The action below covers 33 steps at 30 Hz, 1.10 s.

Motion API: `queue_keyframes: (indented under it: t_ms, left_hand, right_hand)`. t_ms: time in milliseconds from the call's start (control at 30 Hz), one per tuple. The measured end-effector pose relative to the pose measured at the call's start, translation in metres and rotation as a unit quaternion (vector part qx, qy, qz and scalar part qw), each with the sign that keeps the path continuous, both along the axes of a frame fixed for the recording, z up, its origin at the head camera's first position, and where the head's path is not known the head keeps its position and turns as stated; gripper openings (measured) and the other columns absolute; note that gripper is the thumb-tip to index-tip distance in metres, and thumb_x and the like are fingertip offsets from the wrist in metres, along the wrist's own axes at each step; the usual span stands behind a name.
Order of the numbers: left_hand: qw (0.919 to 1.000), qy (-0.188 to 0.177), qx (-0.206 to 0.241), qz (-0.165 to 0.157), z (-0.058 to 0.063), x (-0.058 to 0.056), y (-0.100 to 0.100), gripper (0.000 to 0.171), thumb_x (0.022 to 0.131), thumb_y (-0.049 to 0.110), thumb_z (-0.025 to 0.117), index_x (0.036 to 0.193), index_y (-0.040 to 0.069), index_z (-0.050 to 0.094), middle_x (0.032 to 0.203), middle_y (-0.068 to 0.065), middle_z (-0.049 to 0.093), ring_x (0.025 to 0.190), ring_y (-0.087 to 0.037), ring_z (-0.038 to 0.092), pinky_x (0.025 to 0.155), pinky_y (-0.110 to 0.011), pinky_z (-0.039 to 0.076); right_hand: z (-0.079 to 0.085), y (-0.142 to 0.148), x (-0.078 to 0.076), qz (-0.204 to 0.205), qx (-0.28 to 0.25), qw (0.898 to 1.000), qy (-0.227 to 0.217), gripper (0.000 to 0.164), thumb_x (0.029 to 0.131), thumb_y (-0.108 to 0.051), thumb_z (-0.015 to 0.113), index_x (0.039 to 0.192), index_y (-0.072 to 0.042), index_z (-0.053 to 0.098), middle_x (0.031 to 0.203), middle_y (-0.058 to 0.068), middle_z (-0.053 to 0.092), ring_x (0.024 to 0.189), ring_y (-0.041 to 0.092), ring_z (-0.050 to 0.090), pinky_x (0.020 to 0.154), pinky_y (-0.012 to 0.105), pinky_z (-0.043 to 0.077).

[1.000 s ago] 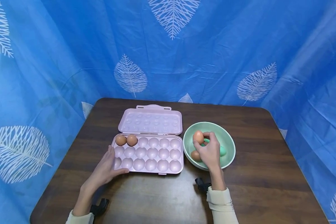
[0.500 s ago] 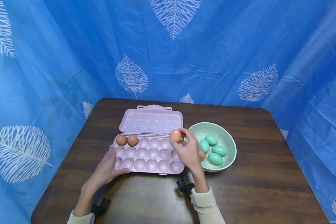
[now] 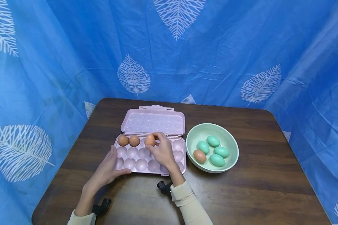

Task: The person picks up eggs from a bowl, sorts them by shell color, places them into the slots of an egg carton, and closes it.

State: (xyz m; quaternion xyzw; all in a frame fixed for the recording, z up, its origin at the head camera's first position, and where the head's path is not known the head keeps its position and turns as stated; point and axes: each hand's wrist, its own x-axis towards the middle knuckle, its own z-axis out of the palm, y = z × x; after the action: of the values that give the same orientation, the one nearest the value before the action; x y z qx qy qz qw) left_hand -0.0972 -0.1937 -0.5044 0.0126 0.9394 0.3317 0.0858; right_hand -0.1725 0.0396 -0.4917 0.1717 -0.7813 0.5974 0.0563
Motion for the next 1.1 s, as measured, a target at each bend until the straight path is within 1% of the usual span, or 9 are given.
queue_keyframes:
  t_ms: [133, 233, 300, 433, 600, 733, 1000, 1100]
  left_hand:
    - [1.0, 0.008, -0.001, -0.005, 0.0, -0.001, -0.001, 0.128, 0.072, 0.057, 0.081, 0.152, -0.012, 0.009, 0.159, -0.032, 0.002, 0.145, -0.047, 0.009, 0.113, -0.058, 0.018]
    - [0.9999, 0.012, 0.0, -0.008, 0.0, -0.001, -0.001, 0.127, 0.073, 0.056, 0.082, 0.152, -0.013, 0.01, 0.159, -0.033, 0.002, 0.145, -0.047, 0.008, 0.113, -0.058, 0.017]
    - [0.9998, 0.016, -0.001, -0.008, 0.0, -0.001, -0.002, 0.126, 0.073, 0.055, 0.082, 0.151, -0.013, 0.01, 0.158, -0.033, 0.002, 0.145, -0.047, 0.008, 0.113, -0.058, 0.017]
    - [0.9996, 0.027, -0.001, -0.008, -0.001, 0.0, -0.002, 0.125, 0.074, 0.054, 0.082, 0.15, -0.015, 0.012, 0.157, -0.035, 0.004, 0.145, -0.048, 0.009, 0.113, -0.058, 0.018]
    - [0.9994, 0.033, 0.002, -0.008, -0.002, 0.001, -0.002, 0.125, 0.073, 0.055, 0.082, 0.15, -0.015, 0.013, 0.157, -0.036, 0.005, 0.144, -0.048, 0.01, 0.112, -0.058, 0.019]
    - [0.9996, 0.029, 0.0, -0.007, -0.002, 0.001, -0.002, 0.126, 0.073, 0.056, 0.082, 0.15, -0.015, 0.012, 0.157, -0.036, 0.004, 0.144, -0.048, 0.01, 0.112, -0.058, 0.019]
    - [0.9999, 0.013, -0.001, -0.005, -0.001, 0.0, -0.001, 0.125, 0.074, 0.056, 0.081, 0.151, -0.014, 0.011, 0.158, -0.034, 0.002, 0.145, -0.046, 0.007, 0.114, -0.056, 0.016]
    - [0.9999, 0.015, 0.001, -0.006, -0.002, 0.0, 0.0, 0.126, 0.074, 0.057, 0.081, 0.151, -0.014, 0.011, 0.158, -0.034, 0.003, 0.146, -0.046, 0.007, 0.114, -0.056, 0.016]
  right_hand:
    - [-0.009, -0.015, -0.006, -0.002, 0.018, 1.0, 0.007, 0.044, 0.077, 0.004, 0.079, 0.116, 0.007, 0.06, 0.114, 0.02, 0.06, 0.108, 0.036, 0.063, 0.088, 0.033, 0.054]
    - [-0.013, -0.023, -0.01, -0.021, 0.042, 0.999, 0.013, 0.043, 0.078, 0.004, 0.078, 0.116, 0.006, 0.059, 0.115, 0.019, 0.06, 0.106, 0.034, 0.064, 0.09, 0.033, 0.053]
    - [-0.015, -0.03, -0.011, -0.031, 0.063, 0.997, 0.019, 0.043, 0.078, 0.003, 0.078, 0.117, 0.005, 0.06, 0.115, 0.018, 0.06, 0.104, 0.032, 0.064, 0.088, 0.034, 0.054]
    - [-0.021, -0.039, -0.013, -0.043, 0.122, 0.991, 0.041, 0.044, 0.077, 0.0, 0.078, 0.117, 0.0, 0.059, 0.111, 0.014, 0.061, 0.095, 0.027, 0.064, 0.081, 0.036, 0.054]
    - [-0.032, -0.045, -0.014, -0.059, 0.168, 0.98, 0.089, 0.043, 0.075, -0.002, 0.076, 0.114, -0.001, 0.06, 0.107, 0.012, 0.063, 0.092, 0.027, 0.064, 0.081, 0.039, 0.052]
    - [-0.037, -0.046, -0.015, -0.068, 0.179, 0.974, 0.121, 0.042, 0.073, -0.002, 0.077, 0.112, -0.001, 0.06, 0.104, 0.012, 0.063, 0.091, 0.03, 0.064, 0.081, 0.041, 0.052]
    - [-0.039, -0.047, -0.016, -0.068, 0.199, 0.967, 0.146, 0.036, 0.074, -0.002, 0.078, 0.106, 0.0, 0.062, 0.103, 0.012, 0.064, 0.092, 0.03, 0.063, 0.083, 0.041, 0.05]
    - [-0.04, -0.047, -0.015, -0.073, 0.2, 0.965, 0.155, 0.034, 0.074, -0.003, 0.078, 0.104, 0.0, 0.063, 0.099, 0.012, 0.064, 0.089, 0.029, 0.062, 0.08, 0.042, 0.049]
